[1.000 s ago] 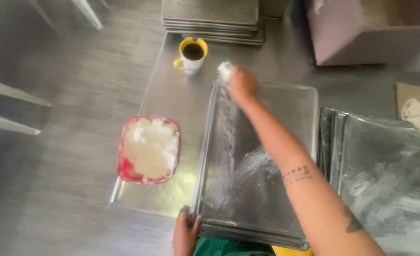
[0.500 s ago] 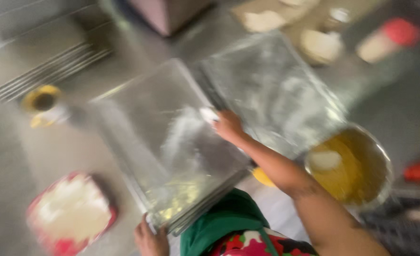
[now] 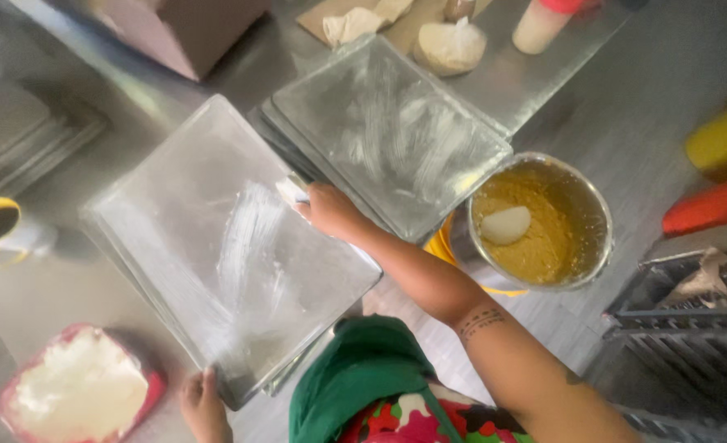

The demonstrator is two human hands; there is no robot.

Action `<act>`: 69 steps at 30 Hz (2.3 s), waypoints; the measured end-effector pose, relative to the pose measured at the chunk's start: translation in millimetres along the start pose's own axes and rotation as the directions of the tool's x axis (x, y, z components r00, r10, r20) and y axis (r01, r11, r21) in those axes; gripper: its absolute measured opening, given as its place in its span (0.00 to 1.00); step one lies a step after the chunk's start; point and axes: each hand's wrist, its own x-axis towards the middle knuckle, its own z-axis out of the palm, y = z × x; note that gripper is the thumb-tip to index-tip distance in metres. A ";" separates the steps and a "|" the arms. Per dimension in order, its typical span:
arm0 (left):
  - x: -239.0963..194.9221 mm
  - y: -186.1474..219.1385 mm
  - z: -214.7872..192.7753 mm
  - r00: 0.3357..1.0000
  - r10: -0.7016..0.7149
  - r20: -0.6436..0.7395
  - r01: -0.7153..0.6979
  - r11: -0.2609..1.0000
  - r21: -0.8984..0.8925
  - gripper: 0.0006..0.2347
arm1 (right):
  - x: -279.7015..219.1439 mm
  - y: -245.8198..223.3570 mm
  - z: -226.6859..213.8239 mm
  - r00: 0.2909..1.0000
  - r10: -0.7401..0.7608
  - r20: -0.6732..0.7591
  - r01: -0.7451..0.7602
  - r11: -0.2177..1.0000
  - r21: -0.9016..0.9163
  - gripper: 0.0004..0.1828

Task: The person scoops a white substance from a red container and spreads it across the surface of metal baking trays. They handle the trays one at a time, applying the substance with a cloth, and stack the treated trays on a stainless steel table.

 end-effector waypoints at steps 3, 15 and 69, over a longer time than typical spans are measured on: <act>-10.4 0.3 -10.7 0.999 -0.018 -0.031 0.020 0.997 0.072 0.12 | -20.5 6.3 4.2 0.992 0.060 0.110 -0.056 0.998 -0.038 0.22; -52.6 22.2 24.3 0.992 0.001 -0.126 0.004 0.999 0.037 0.10 | -83.8 -97.7 96.8 0.954 -0.261 -0.146 0.052 0.625 -0.779 0.14; -93.0 43.0 40.6 0.943 -0.326 -0.070 0.334 0.924 0.185 0.12 | 11.6 -222.7 210.2 0.874 -0.327 0.359 0.337 0.941 0.035 0.11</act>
